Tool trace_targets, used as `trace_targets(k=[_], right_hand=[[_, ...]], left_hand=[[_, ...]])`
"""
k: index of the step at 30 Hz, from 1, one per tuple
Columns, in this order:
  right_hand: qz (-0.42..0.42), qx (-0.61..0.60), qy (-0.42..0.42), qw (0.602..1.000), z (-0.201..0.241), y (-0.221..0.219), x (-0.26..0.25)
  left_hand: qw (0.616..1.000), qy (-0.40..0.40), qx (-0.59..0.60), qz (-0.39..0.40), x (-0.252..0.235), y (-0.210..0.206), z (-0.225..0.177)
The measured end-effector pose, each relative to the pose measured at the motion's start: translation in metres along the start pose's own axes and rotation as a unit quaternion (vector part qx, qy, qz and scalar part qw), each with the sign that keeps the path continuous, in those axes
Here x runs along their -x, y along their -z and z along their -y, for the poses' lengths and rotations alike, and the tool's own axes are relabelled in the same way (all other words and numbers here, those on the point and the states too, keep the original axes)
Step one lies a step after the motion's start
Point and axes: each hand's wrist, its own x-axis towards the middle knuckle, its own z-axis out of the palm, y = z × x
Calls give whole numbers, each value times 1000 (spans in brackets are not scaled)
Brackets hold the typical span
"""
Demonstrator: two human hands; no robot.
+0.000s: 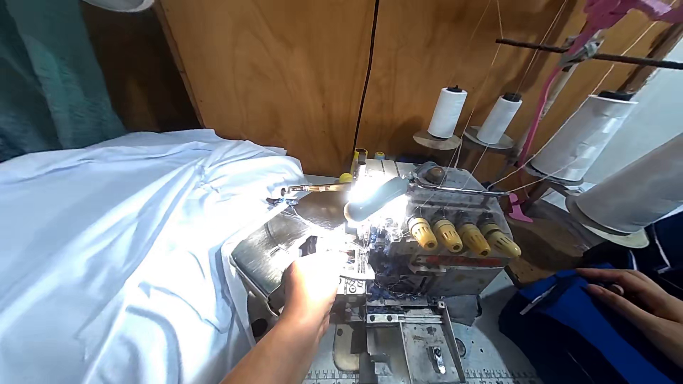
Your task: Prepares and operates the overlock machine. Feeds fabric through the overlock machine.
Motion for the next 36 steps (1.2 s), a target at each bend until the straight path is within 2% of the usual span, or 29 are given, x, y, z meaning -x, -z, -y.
trace_targets(k=[12,26,36], right_hand=[[0,7,-7,1000,-8,1,-1],[8,2,-5,1000,-4,2,0],[13,-16,-10,1000,-5,3,0]], left_hand=[[999,27,37,26,6,3,-7],[999,23,6,31,2,5,-5],[999,-32,24,6,5,-2,3]])
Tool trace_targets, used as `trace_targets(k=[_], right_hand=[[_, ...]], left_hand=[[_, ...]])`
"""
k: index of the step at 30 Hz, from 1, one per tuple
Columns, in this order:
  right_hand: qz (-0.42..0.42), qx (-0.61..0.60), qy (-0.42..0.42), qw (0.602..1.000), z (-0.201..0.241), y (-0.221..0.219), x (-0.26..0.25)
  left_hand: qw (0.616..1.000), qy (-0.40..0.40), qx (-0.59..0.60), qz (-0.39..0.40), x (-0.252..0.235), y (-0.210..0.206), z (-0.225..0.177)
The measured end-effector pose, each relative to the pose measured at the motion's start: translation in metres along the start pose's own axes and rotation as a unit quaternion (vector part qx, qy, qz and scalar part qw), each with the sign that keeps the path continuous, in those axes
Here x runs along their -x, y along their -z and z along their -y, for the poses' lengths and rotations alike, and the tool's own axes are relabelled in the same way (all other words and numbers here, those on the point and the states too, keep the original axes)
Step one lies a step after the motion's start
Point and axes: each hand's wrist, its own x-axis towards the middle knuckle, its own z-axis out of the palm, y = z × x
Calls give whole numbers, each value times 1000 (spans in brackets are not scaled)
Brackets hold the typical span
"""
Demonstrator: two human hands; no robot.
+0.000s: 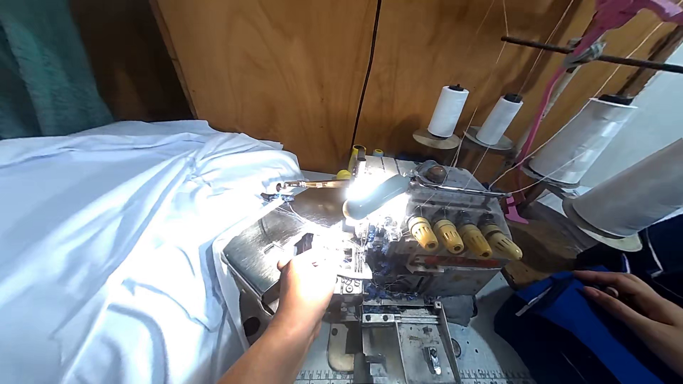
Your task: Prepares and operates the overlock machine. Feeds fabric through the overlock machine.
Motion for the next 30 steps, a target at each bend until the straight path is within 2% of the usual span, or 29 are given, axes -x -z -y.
trace_targets(k=[19,23,30], right_hand=[[-1,24,0,1000,-1,1,0],[3,17,0,1000,-1,1,-1],[7,-5,2,1000,0,1,0]], left_hand=[[1000,21,-8,9,-3,2,-2],[997,53,7,53,1,9,-8],[998,58,20,33,-2,6,-6]])
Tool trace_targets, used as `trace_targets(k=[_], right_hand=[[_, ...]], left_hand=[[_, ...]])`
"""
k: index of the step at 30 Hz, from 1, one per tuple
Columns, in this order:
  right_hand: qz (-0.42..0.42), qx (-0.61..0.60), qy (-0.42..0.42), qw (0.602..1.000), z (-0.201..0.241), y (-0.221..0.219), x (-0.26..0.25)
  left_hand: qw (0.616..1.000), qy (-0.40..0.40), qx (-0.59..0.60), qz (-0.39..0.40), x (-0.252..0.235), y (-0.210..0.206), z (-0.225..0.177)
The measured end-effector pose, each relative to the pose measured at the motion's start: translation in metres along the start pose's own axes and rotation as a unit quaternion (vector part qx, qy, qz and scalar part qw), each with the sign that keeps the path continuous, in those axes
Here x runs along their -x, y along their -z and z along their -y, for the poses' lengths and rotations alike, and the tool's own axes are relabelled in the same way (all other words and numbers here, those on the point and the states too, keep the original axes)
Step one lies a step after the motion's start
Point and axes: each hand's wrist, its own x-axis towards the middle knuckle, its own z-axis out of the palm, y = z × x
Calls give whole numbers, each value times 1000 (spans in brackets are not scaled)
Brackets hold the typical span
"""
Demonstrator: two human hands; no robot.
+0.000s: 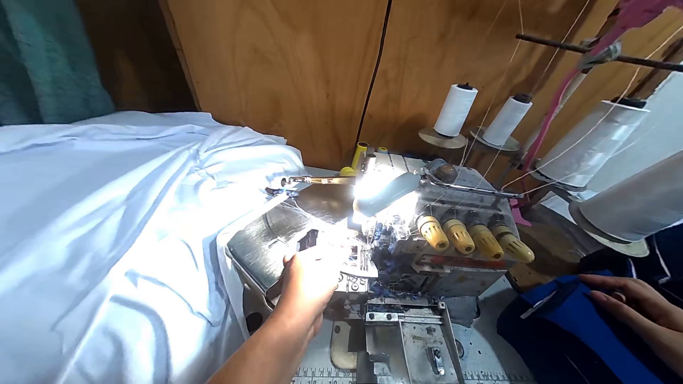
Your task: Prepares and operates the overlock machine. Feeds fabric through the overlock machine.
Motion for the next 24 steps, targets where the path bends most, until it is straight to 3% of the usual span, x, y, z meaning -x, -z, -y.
trace_targets(k=[12,24], right_hand=[[1,9,9,1000,-1,0,0],[-1,5,7,1000,1,0,0]], left_hand=[[999,-34,-8,-20,3,-3,4],[1000,-17,-14,-15,0,-2,2]])
